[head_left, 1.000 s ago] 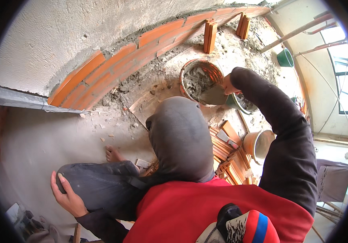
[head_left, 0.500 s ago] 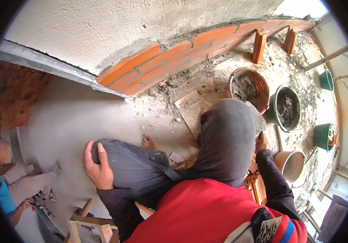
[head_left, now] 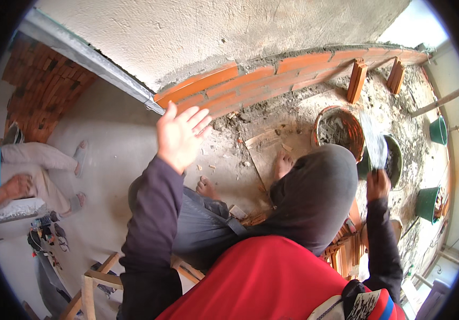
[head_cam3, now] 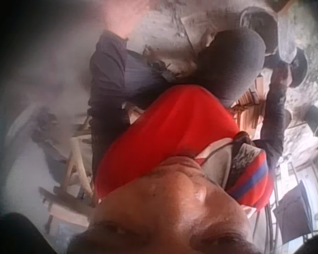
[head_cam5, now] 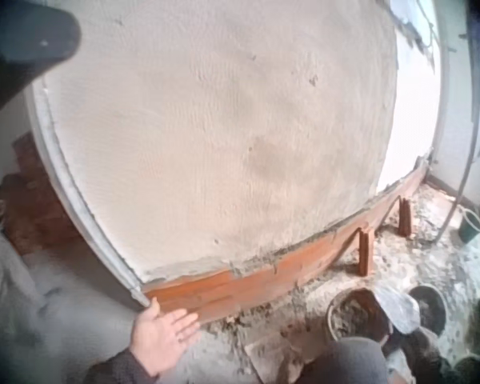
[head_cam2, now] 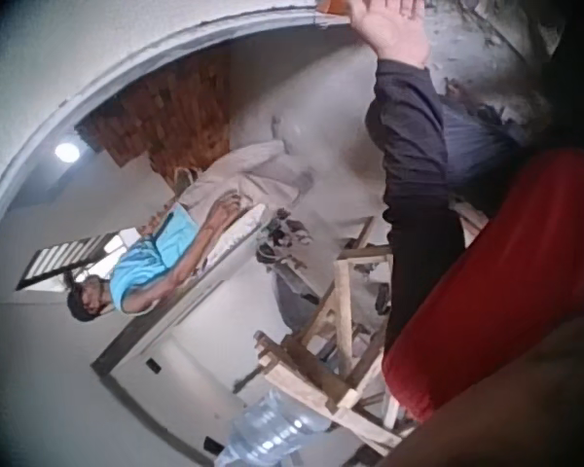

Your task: The person applies mortar from a bucket onto a wall and places bricks on top of it using a trowel.

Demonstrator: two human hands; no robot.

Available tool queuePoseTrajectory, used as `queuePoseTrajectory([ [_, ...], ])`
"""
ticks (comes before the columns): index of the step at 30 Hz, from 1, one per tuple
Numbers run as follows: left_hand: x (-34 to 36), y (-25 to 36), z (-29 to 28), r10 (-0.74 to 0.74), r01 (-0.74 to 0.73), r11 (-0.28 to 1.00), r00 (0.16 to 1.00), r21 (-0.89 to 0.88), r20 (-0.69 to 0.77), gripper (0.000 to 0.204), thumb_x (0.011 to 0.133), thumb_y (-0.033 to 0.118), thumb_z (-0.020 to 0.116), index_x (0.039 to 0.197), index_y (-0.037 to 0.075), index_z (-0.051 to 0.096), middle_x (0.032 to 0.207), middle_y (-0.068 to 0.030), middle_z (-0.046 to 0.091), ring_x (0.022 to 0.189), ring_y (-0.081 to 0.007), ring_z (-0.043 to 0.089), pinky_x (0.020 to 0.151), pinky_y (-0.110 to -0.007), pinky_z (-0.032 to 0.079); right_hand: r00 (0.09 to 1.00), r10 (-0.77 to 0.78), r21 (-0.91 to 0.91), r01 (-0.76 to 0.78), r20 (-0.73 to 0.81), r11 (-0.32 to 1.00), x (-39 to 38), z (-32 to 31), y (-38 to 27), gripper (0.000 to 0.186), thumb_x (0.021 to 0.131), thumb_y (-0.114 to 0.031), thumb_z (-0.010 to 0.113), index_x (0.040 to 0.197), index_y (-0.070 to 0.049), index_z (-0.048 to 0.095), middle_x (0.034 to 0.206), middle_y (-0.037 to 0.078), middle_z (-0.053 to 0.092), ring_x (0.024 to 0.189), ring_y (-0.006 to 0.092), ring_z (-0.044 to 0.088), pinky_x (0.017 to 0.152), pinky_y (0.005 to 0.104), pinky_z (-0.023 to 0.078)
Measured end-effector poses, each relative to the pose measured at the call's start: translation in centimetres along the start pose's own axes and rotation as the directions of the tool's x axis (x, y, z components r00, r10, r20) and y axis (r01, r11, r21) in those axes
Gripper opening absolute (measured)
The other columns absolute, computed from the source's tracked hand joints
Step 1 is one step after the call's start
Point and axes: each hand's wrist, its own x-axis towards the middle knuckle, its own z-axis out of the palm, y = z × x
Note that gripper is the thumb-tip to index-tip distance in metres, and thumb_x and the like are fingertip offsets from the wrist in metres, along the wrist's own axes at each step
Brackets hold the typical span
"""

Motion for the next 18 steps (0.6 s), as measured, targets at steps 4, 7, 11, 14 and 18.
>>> queuePoseTrajectory([
  [4, 4.6, -0.1, 1.4, -0.012, 0.009, 0.995, 0.999, -0.102, -0.036, 0.093, 0.094, 0.066, 0.023, 0.149, -0.008, 0.006, 0.155, -0.0248, 0.019, 0.142, -0.0317, 0.024, 0.117, -0.044, 0.016, 0.819, -0.571, 0.104, 0.573, -0.054, 0.813, 13.3, -0.9, -13.4, 0.022, 0.072, -0.007, 0.064, 0.094, -0.007, 0.064, 0.089, 0.009, 0.065, 0.087, 0.0311, 0.056, 0.081, 0.0408, 0.045],
  [7, 5.9, 0.4, 1.8, 0.024, -0.026, 0.981, 1.000, -0.191, -0.013, 0.096, 0.092, 0.070, 0.015, 0.150, -0.006, 0.000, 0.158, -0.0231, 0.012, 0.146, -0.0298, 0.014, 0.118, -0.045, 0.008, 0.521, -0.853, 0.089, 0.849, 0.025, 0.521, 17.3, 1.6, -21.0, 0.022, 0.070, -0.008, 0.064, 0.092, -0.012, 0.064, 0.090, 0.002, 0.064, 0.096, 0.0250, 0.054, 0.092, 0.0407, 0.039],
  [11, 7.6, 0.1, 2.3, 0.031, -0.032, 0.944, 0.999, -0.330, -0.007, 0.099, 0.088, 0.073, 0.009, 0.151, -0.002, -0.008, 0.160, -0.0188, 0.001, 0.149, -0.0258, 0.000, 0.118, -0.046, -0.002, 0.131, -0.970, 0.283, 0.941, 0.207, 0.188, 19.2, 7.2, -26.3, 0.019, 0.071, -0.013, 0.062, 0.090, -0.014, 0.065, 0.096, 0.000, 0.063, 0.107, 0.0238, 0.053, 0.100, 0.0457, 0.034],
  [14, 7.9, 0.1, 1.6, 0.067, -0.073, 0.930, 0.997, -0.361, -0.029, 0.099, 0.087, 0.074, 0.007, 0.151, 0.000, -0.009, 0.161, -0.0181, -0.001, 0.149, -0.0252, -0.002, 0.118, -0.045, -0.003, 0.004, -0.984, 0.320, 0.945, 0.179, 0.062, 18.1, 11.1, -30.1, 0.022, 0.071, -0.013, 0.060, 0.092, -0.015, 0.066, 0.097, 0.001, 0.060, 0.111, 0.0219, 0.052, 0.111, 0.0458, 0.028],
  [18, 8.1, 0.0, 2.3, 0.071, -0.071, 0.915, 0.997, -0.396, -0.014, 0.099, 0.087, 0.075, 0.006, 0.151, 0.001, -0.010, 0.160, -0.0184, -0.003, 0.149, -0.0260, -0.002, 0.118, -0.046, -0.002, -0.056, -0.988, 0.395, 0.919, 0.147, 0.006, 17.8, 13.9, -32.9, 0.024, 0.071, -0.014, 0.058, 0.094, -0.015, 0.067, 0.099, 0.001, 0.059, 0.115, 0.0207, 0.051, 0.116, 0.0450, 0.024],
])
